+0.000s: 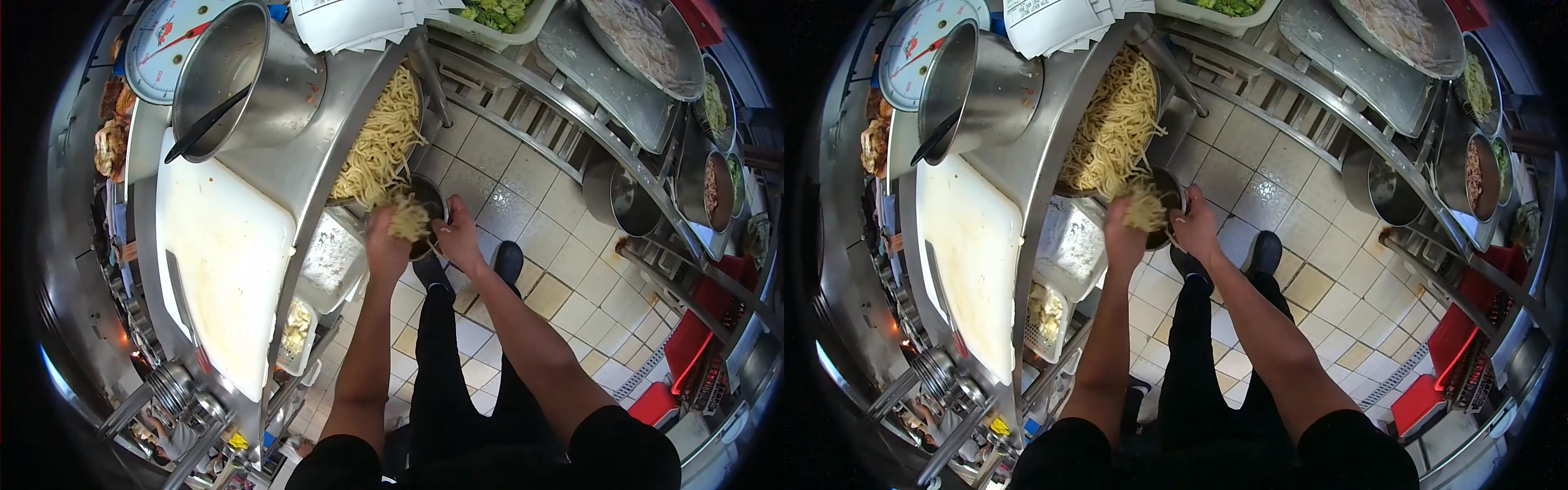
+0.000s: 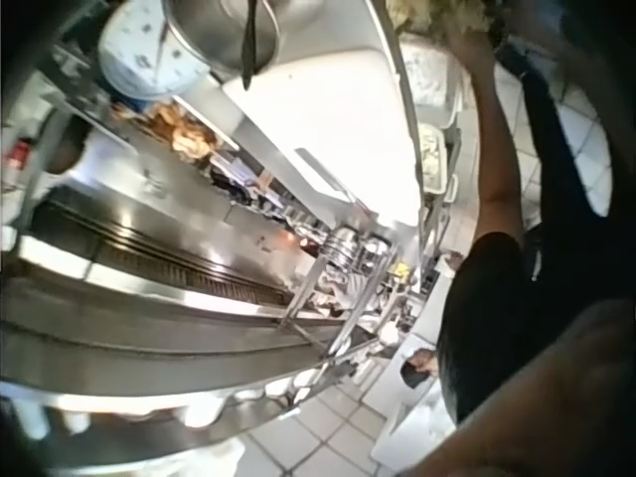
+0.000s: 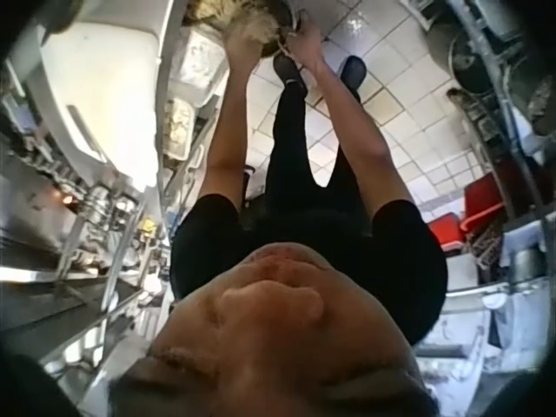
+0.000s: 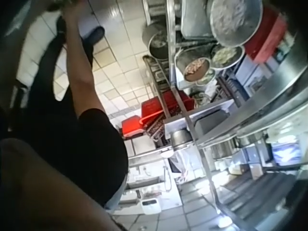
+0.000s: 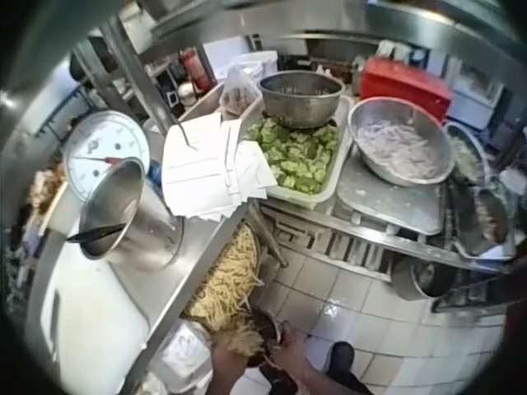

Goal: Assembling food bowls with rice, protein, and vegetables in a professional kitchen prep area.

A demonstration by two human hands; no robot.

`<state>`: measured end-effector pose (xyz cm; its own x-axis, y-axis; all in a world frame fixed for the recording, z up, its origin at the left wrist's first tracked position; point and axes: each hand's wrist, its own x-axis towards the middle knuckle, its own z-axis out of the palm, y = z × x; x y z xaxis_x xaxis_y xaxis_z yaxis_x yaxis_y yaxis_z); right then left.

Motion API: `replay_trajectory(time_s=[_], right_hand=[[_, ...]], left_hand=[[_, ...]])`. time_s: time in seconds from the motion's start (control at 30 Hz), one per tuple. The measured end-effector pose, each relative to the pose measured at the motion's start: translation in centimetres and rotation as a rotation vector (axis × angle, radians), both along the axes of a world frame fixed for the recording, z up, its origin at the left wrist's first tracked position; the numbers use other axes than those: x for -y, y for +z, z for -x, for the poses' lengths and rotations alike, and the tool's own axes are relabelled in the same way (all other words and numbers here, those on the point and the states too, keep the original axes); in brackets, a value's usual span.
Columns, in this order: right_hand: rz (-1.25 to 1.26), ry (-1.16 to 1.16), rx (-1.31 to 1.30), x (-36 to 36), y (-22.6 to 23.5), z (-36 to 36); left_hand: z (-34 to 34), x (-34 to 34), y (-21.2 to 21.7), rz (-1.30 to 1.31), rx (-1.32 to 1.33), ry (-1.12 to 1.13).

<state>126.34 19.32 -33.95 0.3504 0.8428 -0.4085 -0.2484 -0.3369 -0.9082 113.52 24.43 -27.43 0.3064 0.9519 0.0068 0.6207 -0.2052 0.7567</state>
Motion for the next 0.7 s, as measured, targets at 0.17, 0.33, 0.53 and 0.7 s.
replay_trajectory(time_s=[0.17,0.33,0.53,0.7], right_hand=[[0.023,0.076,0.096,-0.1,0.0,-0.2],[0.106,0.056,0.061,-0.3,1.6,-0.3],[0.158,0.05,-0.065,-0.3,2.2,-0.1],[0.07,0.037,-0.087,-0.4,2.2,0.0]], left_hand=[[0.9,-1.2,3.1,0.244,-0.18,-0.132],[-0.8,-10.6,3.9,0.487,-0.838,0.331],[-3.8,-15.4,-2.9,0.517,-1.006,0.082],[0.3,-15.2,-2.4,0.443,-0.945,-0.078]])
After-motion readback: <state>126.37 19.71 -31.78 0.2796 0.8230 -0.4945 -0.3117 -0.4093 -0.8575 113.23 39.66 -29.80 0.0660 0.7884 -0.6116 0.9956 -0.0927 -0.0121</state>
